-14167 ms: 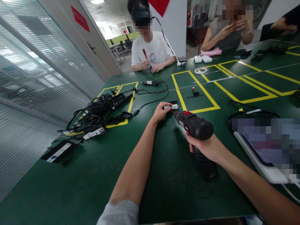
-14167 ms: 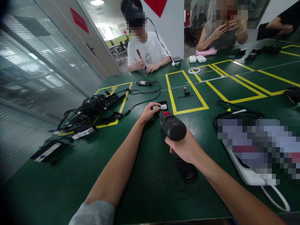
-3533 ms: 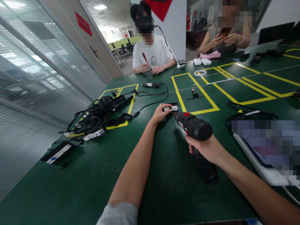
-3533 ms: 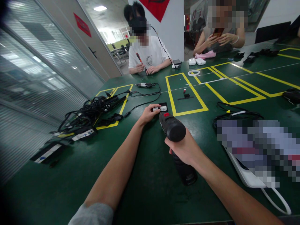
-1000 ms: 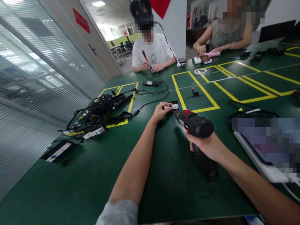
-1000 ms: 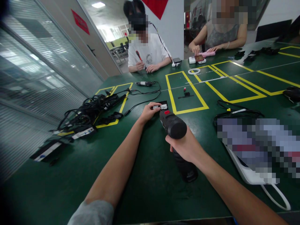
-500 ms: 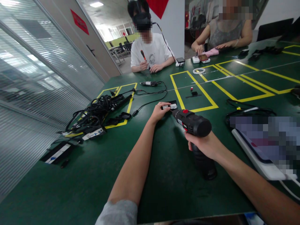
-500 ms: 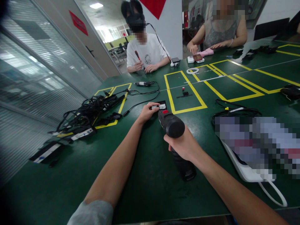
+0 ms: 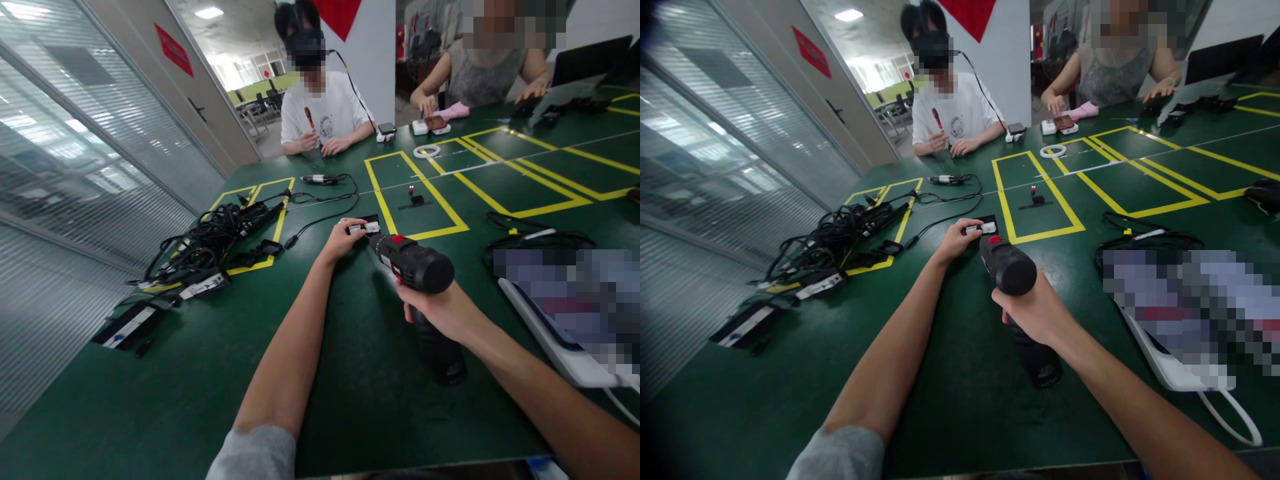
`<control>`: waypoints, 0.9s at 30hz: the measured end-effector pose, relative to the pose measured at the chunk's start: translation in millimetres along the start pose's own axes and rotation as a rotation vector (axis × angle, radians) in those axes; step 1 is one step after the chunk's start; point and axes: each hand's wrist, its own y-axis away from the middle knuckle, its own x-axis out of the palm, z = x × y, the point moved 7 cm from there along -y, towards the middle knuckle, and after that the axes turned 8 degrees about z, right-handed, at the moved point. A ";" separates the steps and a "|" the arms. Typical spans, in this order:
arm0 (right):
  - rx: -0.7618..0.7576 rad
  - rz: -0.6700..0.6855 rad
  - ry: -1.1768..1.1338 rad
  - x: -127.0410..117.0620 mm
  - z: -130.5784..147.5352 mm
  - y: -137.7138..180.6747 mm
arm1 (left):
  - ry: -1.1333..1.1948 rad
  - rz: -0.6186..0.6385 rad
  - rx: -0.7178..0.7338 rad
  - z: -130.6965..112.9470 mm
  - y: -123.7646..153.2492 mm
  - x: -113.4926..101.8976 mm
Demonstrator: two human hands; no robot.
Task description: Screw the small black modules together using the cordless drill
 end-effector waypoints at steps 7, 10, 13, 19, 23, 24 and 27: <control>0.026 0.004 0.012 1.4 -1.9 -1.0 | -0.010 0.008 -0.004 -2.1 -0.2 0.1; -0.061 -0.007 0.061 5.6 3.0 4.3 | 0.000 0.011 -0.008 -2.1 -0.6 1.4; -0.174 -0.094 0.266 11.9 11.5 18.4 | 0.005 -0.003 0.006 -1.1 -0.7 2.2; -0.022 -0.098 0.810 47.2 -5.4 31.9 | -0.035 -0.008 0.076 -2.4 0.8 4.0; 0.028 -0.051 0.961 65.7 -17.0 27.5 | -0.104 -0.007 0.118 -3.1 1.7 8.8; 0.032 -0.038 0.970 68.2 -18.8 26.0 | -0.121 -0.018 0.111 -2.6 2.2 9.6; 0.034 -0.020 0.977 70.0 -20.3 22.8 | -0.195 -0.072 0.108 -5.0 5.2 9.5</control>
